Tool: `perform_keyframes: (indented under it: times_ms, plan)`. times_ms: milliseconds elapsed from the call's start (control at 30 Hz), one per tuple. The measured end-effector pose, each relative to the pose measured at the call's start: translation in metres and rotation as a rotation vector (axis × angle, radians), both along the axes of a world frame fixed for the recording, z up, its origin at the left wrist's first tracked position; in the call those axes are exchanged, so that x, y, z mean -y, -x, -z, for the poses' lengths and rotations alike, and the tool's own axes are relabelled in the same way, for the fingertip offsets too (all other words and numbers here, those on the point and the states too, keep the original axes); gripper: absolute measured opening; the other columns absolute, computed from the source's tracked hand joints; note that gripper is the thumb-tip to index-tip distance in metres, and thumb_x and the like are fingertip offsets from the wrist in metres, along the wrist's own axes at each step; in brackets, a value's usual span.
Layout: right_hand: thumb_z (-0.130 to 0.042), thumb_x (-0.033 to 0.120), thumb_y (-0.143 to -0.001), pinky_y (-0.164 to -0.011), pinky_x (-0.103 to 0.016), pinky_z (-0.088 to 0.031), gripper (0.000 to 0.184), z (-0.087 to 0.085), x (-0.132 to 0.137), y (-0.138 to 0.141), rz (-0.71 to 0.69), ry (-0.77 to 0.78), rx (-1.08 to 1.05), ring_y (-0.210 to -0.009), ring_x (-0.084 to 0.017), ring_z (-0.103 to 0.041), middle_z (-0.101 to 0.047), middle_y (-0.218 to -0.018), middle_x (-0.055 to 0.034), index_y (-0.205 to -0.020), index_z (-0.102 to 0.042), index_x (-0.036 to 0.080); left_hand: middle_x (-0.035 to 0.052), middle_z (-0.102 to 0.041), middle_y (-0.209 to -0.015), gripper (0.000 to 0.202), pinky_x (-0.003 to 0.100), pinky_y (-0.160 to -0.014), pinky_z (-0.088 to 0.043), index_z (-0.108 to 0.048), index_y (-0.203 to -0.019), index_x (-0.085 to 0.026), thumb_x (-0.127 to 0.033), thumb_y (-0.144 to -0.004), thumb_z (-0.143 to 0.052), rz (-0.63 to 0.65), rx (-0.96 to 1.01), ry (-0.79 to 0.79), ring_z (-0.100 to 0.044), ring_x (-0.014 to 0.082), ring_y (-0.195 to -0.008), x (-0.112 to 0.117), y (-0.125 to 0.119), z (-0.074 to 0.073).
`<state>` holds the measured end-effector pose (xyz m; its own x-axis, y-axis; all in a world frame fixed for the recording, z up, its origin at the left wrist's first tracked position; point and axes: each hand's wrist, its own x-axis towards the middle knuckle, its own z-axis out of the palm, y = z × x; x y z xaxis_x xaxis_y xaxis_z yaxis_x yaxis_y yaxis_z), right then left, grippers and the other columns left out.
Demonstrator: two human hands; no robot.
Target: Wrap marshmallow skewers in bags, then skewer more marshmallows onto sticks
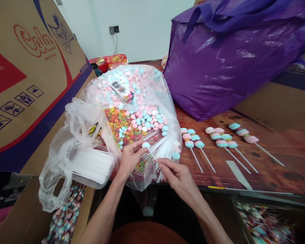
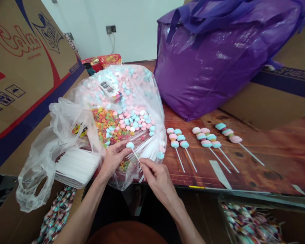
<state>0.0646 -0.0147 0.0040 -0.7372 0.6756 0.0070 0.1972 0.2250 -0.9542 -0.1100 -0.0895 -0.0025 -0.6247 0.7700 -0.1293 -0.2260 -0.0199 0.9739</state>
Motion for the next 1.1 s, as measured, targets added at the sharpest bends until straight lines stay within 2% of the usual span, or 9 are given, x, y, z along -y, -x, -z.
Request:
perform_keyframes:
  times_ms: [100,200,300,467,633,767,867,1000,1100]
  plan:
    - [-0.057,0.036,-0.093,-0.058,-0.025,-0.045,0.030,-0.004,-0.004,-0.002,-0.041,-0.060,0.011,-0.060,-0.016,-0.056,-0.068,-0.071,-0.0025,-0.098,-0.080,0.018,0.0062,-0.079,-0.090,0.030,0.030,-0.076,-0.057,-0.078,-0.102,-0.017,-0.025,-0.073,-0.077,0.036,-0.116,0.025,-0.071,0.0189,-0.079,0.002,0.001,0.000]
    - [-0.055,0.034,-0.093,-0.062,-0.026,-0.045,0.028,-0.008,-0.004,-0.001,-0.094,-0.105,0.047,-0.064,-0.017,-0.058,-0.070,-0.074,-0.0024,-0.090,-0.078,0.019,0.0071,-0.079,-0.098,0.026,0.033,-0.085,-0.056,-0.079,-0.101,-0.020,-0.019,-0.076,-0.073,0.045,-0.336,0.039,-0.071,0.0217,-0.091,0.005,0.000,0.000]
    - [-0.053,0.034,-0.094,-0.055,-0.024,-0.040,0.029,-0.010,-0.001,0.002,-0.076,-0.090,0.044,-0.058,-0.014,-0.050,-0.062,-0.065,-0.0002,-0.084,-0.075,0.018,0.0070,-0.078,-0.103,0.025,0.035,-0.091,-0.055,-0.080,-0.102,-0.022,-0.017,-0.080,-0.069,0.021,-0.500,0.055,-0.070,0.0229,-0.097,0.009,-0.002,-0.002]
    - [-0.049,0.036,-0.096,-0.052,-0.024,-0.034,0.031,-0.008,0.010,0.014,-0.022,-0.061,0.028,-0.054,-0.013,-0.042,-0.049,-0.058,0.0027,-0.080,-0.069,0.018,0.0069,-0.077,-0.102,0.028,0.035,-0.091,-0.054,-0.079,-0.104,-0.024,-0.013,-0.082,-0.065,-0.037,-0.642,0.094,-0.069,0.0219,-0.097,0.016,-0.009,-0.002]
    - [-0.046,0.034,-0.095,-0.053,-0.024,-0.033,0.029,-0.004,0.007,0.027,0.056,-0.147,0.024,-0.054,-0.013,-0.041,-0.045,-0.057,0.0037,-0.073,-0.060,0.019,0.0082,-0.076,-0.106,0.031,0.035,-0.091,-0.053,-0.076,-0.113,-0.022,-0.016,-0.088,-0.059,0.030,-0.674,0.118,-0.068,0.0225,-0.100,0.014,-0.023,-0.008]
    - [-0.048,0.037,-0.093,-0.052,-0.024,-0.032,0.030,-0.002,-0.006,0.023,0.189,-0.204,0.055,-0.052,-0.012,-0.039,-0.042,-0.056,0.0043,-0.068,-0.054,0.021,0.0069,-0.076,-0.108,0.032,0.035,-0.091,-0.053,-0.074,-0.117,-0.023,-0.022,-0.093,-0.053,0.141,-0.643,0.097,-0.069,0.0229,-0.099,-0.005,-0.028,-0.020]
    - [-0.050,0.040,-0.092,-0.050,-0.025,-0.031,0.029,0.002,-0.013,0.013,0.257,-0.197,0.075,-0.051,-0.013,-0.041,-0.044,-0.054,0.0040,-0.070,-0.057,0.021,0.0077,-0.074,-0.096,0.035,0.034,-0.086,-0.051,-0.074,-0.115,-0.022,-0.016,-0.094,-0.046,0.124,-0.800,0.160,-0.067,0.0225,-0.088,-0.032,-0.023,-0.025]
    - [-0.051,0.043,-0.092,-0.050,-0.025,-0.032,0.032,0.011,-0.014,0.003,0.285,-0.146,0.069,-0.050,-0.013,-0.041,-0.044,-0.054,0.0040,-0.069,-0.057,0.021,0.0116,-0.066,-0.101,0.033,0.036,-0.084,-0.048,-0.075,-0.101,-0.020,-0.009,-0.090,-0.046,0.193,-1.137,0.330,-0.060,0.0267,-0.097,-0.066,-0.016,-0.017]
    - [-0.051,0.043,-0.093,-0.051,-0.025,-0.031,0.033,0.017,-0.012,0.002,0.263,-0.136,0.077,-0.051,-0.013,-0.039,-0.043,-0.055,0.0042,-0.071,-0.058,0.020,0.0104,-0.064,-0.098,0.029,0.033,-0.082,-0.047,-0.074,-0.094,-0.020,-0.008,-0.089,-0.048,0.231,-1.202,0.396,-0.059,0.0250,-0.096,-0.074,-0.014,-0.007]
